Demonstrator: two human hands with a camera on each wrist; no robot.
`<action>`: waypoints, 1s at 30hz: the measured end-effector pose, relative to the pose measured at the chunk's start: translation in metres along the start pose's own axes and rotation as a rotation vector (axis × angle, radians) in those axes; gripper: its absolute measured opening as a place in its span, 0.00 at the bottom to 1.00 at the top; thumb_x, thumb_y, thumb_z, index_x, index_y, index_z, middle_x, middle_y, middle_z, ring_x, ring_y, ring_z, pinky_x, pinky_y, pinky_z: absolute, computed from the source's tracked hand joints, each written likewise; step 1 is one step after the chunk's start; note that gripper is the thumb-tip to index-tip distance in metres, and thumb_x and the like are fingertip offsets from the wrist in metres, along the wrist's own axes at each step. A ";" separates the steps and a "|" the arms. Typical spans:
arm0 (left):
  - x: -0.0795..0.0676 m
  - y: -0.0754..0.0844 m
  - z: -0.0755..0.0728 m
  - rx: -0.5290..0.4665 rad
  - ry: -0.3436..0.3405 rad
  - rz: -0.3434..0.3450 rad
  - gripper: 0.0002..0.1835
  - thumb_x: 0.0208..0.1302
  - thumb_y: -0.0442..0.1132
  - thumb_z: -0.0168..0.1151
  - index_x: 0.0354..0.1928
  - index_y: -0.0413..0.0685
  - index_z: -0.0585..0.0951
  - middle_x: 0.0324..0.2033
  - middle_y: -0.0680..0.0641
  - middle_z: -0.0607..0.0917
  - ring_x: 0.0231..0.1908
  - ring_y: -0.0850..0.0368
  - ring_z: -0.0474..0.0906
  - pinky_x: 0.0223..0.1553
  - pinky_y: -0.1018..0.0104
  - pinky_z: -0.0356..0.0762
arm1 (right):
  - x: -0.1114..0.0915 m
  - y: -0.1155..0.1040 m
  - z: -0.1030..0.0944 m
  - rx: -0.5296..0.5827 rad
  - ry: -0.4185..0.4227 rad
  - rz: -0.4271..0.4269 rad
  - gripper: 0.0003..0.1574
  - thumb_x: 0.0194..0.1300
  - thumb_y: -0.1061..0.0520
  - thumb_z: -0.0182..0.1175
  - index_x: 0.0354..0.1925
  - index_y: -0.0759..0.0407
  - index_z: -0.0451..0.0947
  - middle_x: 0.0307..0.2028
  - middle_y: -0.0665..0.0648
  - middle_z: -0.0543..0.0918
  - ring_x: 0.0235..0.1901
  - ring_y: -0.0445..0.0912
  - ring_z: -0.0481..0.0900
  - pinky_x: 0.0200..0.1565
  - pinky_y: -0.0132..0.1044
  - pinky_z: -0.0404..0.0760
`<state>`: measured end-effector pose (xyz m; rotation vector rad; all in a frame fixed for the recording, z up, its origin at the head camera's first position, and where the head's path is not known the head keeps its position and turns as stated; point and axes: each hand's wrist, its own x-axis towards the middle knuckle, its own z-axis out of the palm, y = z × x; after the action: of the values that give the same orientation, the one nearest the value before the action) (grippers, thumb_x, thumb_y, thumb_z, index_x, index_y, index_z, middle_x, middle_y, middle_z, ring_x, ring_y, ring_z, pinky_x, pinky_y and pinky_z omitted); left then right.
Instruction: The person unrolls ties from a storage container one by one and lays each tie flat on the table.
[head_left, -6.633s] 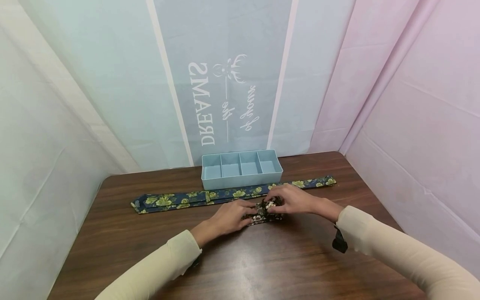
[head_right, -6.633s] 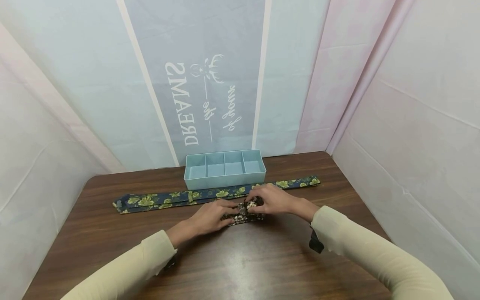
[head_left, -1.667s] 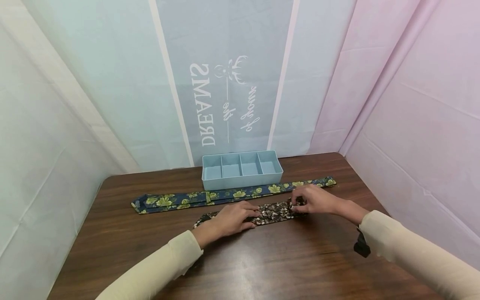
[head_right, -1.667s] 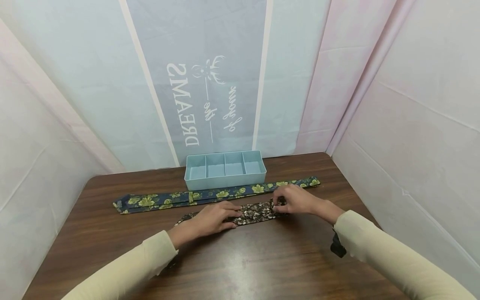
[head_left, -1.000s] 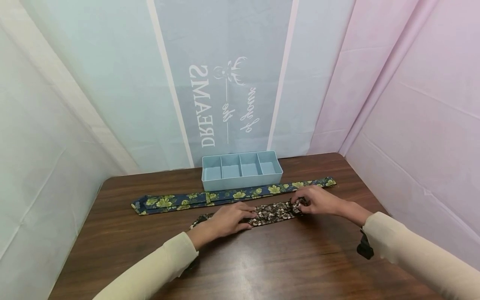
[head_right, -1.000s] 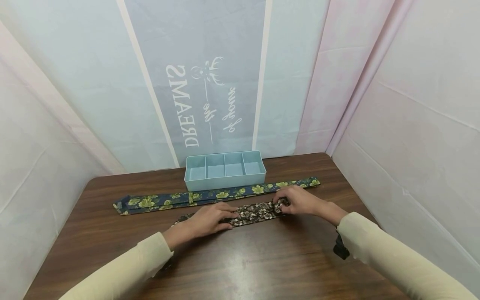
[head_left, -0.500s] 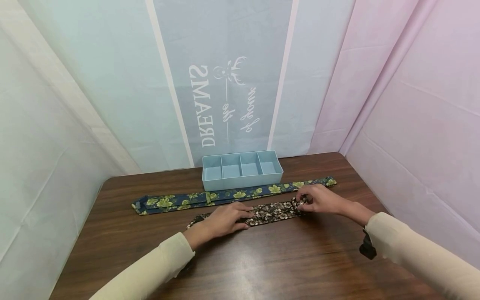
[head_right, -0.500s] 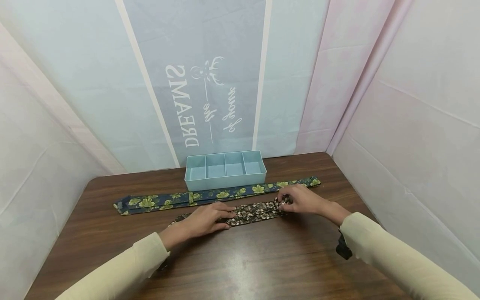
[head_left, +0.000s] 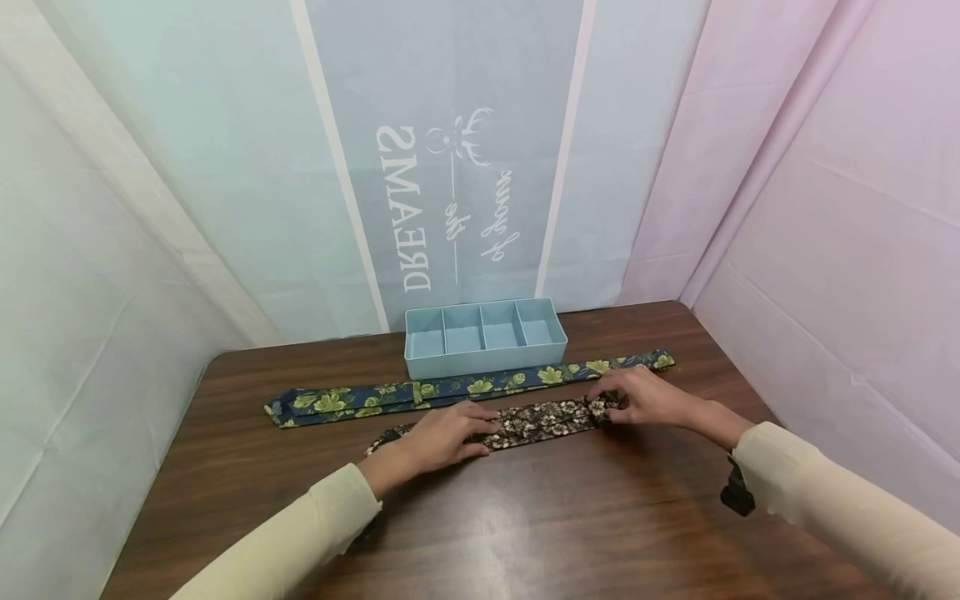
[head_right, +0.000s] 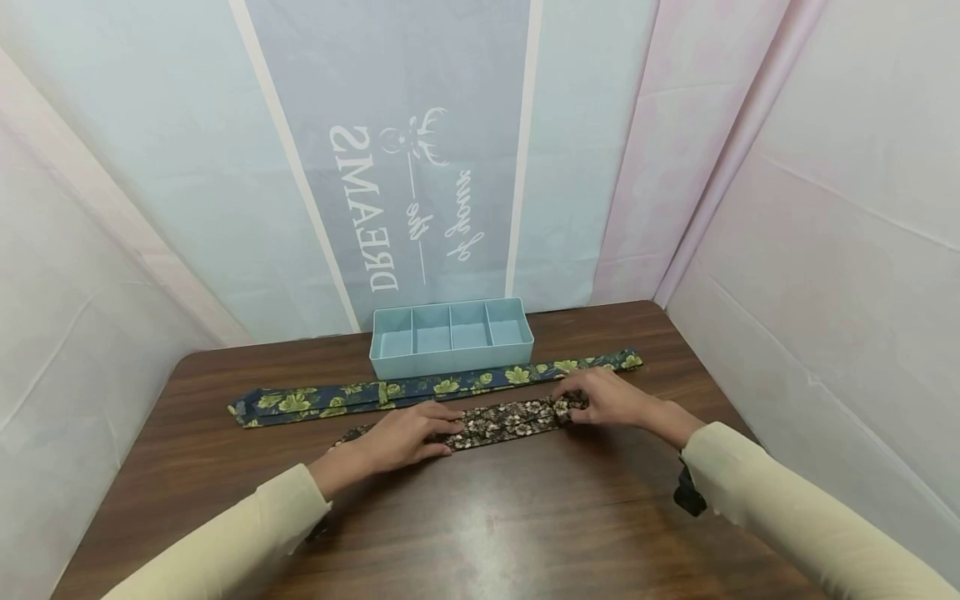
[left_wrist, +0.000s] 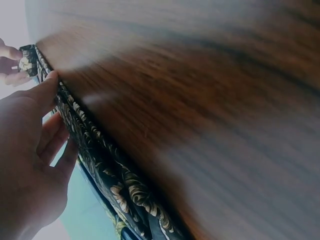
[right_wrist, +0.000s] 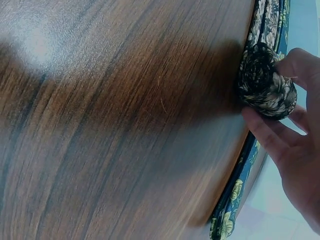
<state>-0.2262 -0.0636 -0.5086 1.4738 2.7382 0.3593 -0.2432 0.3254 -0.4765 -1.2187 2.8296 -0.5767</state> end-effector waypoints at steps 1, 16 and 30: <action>-0.001 -0.001 0.000 -0.002 -0.001 0.000 0.23 0.68 0.54 0.59 0.62 0.59 0.78 0.64 0.54 0.75 0.63 0.57 0.71 0.55 0.58 0.78 | 0.000 0.000 0.000 0.000 -0.008 0.005 0.20 0.54 0.62 0.66 0.47 0.49 0.84 0.44 0.46 0.84 0.25 0.36 0.77 0.27 0.27 0.77; -0.010 -0.005 -0.003 -0.024 -0.033 -0.020 0.23 0.69 0.54 0.59 0.63 0.59 0.77 0.66 0.55 0.73 0.65 0.55 0.68 0.58 0.56 0.75 | -0.009 0.005 -0.007 0.016 0.009 0.004 0.16 0.56 0.63 0.65 0.44 0.51 0.82 0.42 0.46 0.82 0.29 0.39 0.79 0.29 0.32 0.80; -0.009 -0.005 -0.006 -0.013 -0.037 -0.020 0.23 0.68 0.54 0.60 0.62 0.59 0.78 0.66 0.54 0.73 0.65 0.56 0.68 0.59 0.57 0.74 | -0.013 0.010 -0.006 -0.086 0.140 0.022 0.11 0.56 0.50 0.73 0.33 0.46 0.79 0.28 0.40 0.80 0.21 0.31 0.71 0.25 0.28 0.71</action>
<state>-0.2266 -0.0746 -0.5044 1.4342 2.7142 0.3448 -0.2418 0.3432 -0.4757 -1.2031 3.0097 -0.5663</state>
